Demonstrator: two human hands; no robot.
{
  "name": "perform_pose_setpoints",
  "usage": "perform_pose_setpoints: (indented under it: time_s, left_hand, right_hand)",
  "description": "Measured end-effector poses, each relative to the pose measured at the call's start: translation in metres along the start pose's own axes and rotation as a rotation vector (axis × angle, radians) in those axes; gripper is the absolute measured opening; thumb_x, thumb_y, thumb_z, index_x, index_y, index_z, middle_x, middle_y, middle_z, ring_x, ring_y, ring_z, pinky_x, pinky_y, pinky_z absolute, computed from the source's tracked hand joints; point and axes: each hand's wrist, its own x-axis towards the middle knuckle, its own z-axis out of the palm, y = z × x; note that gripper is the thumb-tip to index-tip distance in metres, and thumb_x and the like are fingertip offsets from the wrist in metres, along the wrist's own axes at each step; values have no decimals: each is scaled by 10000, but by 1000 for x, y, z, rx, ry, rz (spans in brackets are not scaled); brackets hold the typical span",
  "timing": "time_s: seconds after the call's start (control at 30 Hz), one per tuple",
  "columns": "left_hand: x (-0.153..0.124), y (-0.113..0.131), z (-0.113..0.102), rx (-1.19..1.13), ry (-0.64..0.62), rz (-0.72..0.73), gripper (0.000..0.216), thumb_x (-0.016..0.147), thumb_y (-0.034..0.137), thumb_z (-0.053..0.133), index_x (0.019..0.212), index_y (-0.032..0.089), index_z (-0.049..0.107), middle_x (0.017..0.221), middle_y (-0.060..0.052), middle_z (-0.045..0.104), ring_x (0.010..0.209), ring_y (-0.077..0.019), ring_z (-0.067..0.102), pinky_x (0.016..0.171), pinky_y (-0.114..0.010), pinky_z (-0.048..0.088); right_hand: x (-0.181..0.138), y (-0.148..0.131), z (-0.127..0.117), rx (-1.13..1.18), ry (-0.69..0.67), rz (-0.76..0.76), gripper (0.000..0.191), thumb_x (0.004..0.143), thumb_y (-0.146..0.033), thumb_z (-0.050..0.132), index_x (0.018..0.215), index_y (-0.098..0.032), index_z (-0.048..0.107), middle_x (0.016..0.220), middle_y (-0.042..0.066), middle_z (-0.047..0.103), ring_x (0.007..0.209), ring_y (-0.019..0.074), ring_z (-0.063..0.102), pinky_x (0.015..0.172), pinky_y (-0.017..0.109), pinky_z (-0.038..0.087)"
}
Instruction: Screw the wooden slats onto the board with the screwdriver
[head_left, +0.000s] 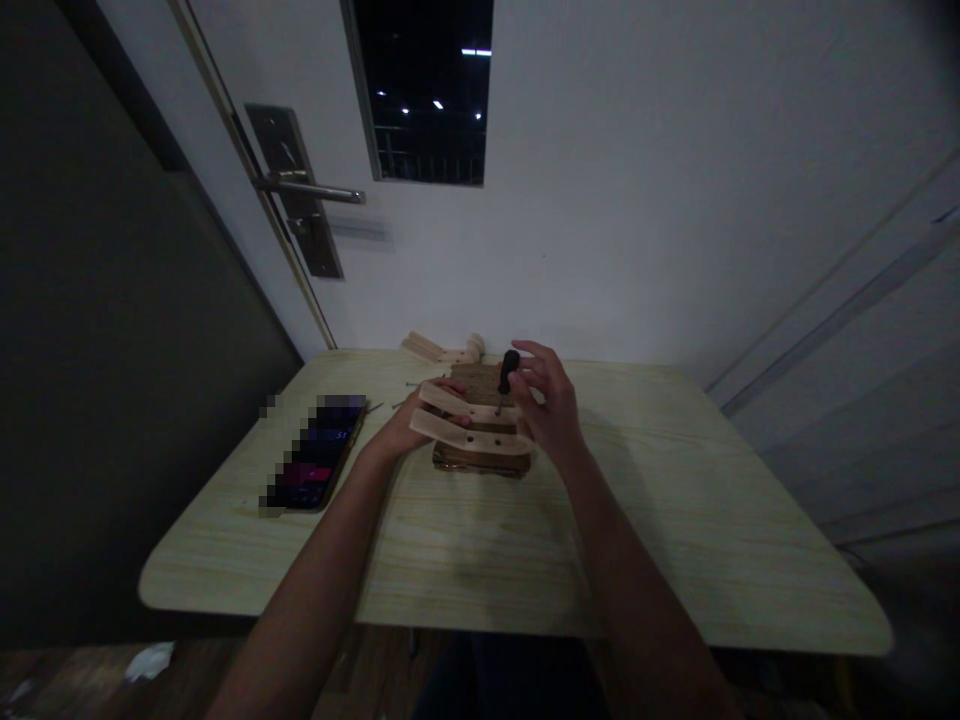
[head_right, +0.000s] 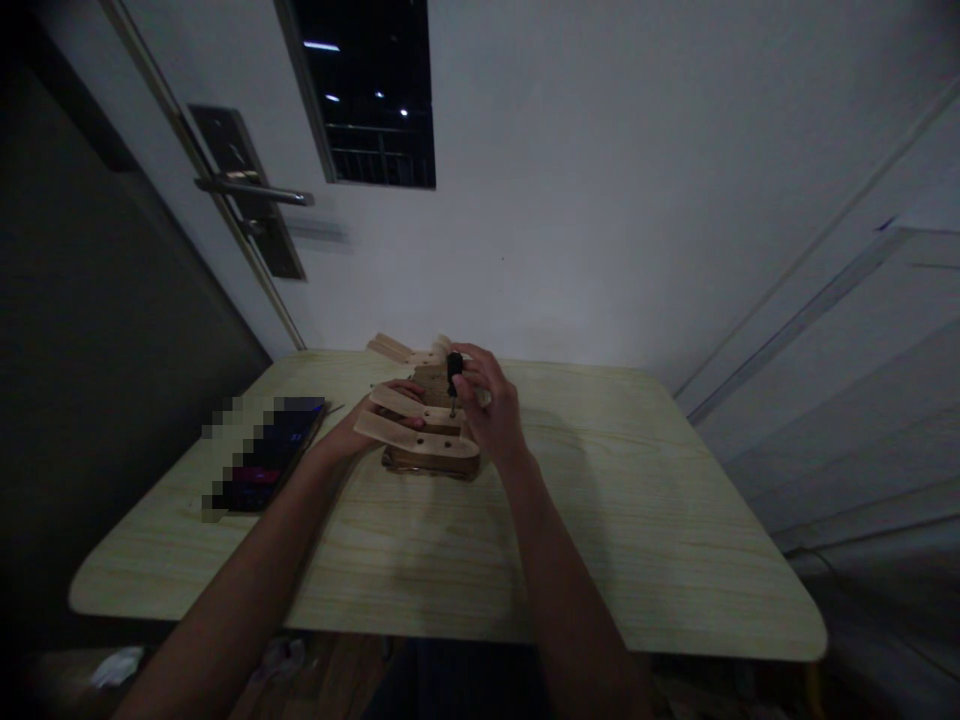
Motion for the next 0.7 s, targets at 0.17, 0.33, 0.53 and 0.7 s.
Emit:
perform_pose_setpoints:
  time_s: [0.17,0.33,0.53,0.7]
  left_hand:
    - [1,5,2,2,25,-4,537,601,314,912,1059,148,686,1086,-90,711,953,-222,693,858,-375,573]
    - [2,3,2,-58,20,-20,547,574,307,923,1048,163,692,1072,-71,713,924,-208,694,837,-357,576]
    - [0,9,2,7,29,-39,547,586,318,922,1056,163,688,1074,-76,715,928,-212,691,830,-353,570]
    - [0,4,1,23,25,-19,525,596,323,920,1051,192,694,1091,-60,708,958,-200,682,865,-343,556]
  right_hand:
    - [0,0,-1,-68,10,-15,284,917,-365,622,1190,-292,649,1136,27,716,823,157,694,802,362,616]
    - [1,0,-2,-101,23,-14,265,907,-387,644,1144,-276,685,1088,31,726,802,151,689,796,347,609]
    - [0,1,0,19,-67,-23,318,955,-367,555,1246,-263,629,1223,62,702,1005,184,719,879,354,613]
    - [0,2,1,-32,16,-5,316,894,-336,651,1205,-293,618,1061,19,714,825,160,701,788,349,608]
